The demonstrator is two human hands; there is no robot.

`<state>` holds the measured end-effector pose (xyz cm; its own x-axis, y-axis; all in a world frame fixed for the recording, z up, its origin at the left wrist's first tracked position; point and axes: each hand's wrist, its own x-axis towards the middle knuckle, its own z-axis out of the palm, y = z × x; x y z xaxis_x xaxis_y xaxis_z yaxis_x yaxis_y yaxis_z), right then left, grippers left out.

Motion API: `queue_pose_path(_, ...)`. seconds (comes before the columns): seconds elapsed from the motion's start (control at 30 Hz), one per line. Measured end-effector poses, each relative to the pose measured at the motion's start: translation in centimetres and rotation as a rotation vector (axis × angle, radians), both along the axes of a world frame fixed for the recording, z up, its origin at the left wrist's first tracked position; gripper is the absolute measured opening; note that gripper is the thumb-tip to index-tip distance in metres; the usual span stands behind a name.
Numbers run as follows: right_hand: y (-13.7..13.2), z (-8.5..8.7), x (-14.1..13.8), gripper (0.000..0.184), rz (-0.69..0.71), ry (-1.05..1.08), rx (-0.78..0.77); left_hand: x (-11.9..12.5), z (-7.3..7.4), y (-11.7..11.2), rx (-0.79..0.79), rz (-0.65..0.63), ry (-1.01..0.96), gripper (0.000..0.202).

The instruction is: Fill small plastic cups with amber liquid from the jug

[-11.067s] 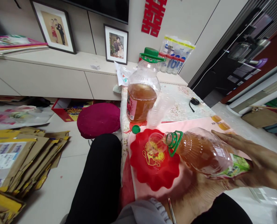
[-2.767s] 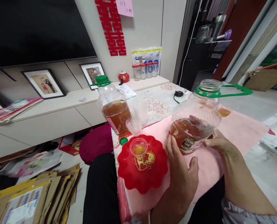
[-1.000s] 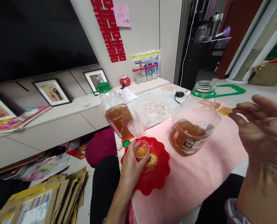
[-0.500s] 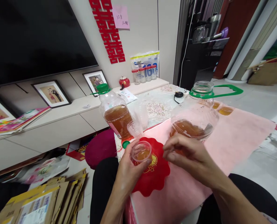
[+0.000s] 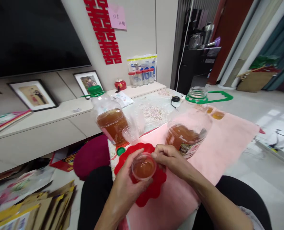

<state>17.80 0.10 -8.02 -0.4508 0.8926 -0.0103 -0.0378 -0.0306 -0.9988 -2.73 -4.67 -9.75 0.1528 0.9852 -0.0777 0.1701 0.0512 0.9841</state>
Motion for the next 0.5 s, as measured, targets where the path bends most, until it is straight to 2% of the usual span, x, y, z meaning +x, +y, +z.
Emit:
queue_pose_path(0.07, 0.0, 0.1, 0.1, 0.056, 0.008, 0.0, -0.064, 0.0, -0.2, -0.2, -0.001, -0.015, 0.038, 0.075)
queue_pose_path(0.17, 0.0, 0.2, 0.2, 0.056, 0.005, -0.004, -0.149, 0.4, -0.3, -0.4, 0.022, 0.055, 0.076, 0.076)
queue_pose_path(0.3, -0.1, 0.3, 0.1, 0.049, -0.02, 0.055, -0.235, 0.6, -0.8, -0.3, -0.008, 0.099, 0.011, 0.084)
queue_pose_path(0.43, -0.5, 0.6, 0.1, 0.045, 0.0, 0.157, -0.24, 0.1, -2.2, 0.1, 0.033, 0.046, -0.057, 0.091)
queue_pose_path(0.5, -0.8, 0.7, 0.2, 0.046, 0.008, 0.189, -0.246, 0.0, -2.3, 0.2, 0.036, 0.04, -0.066, 0.09)
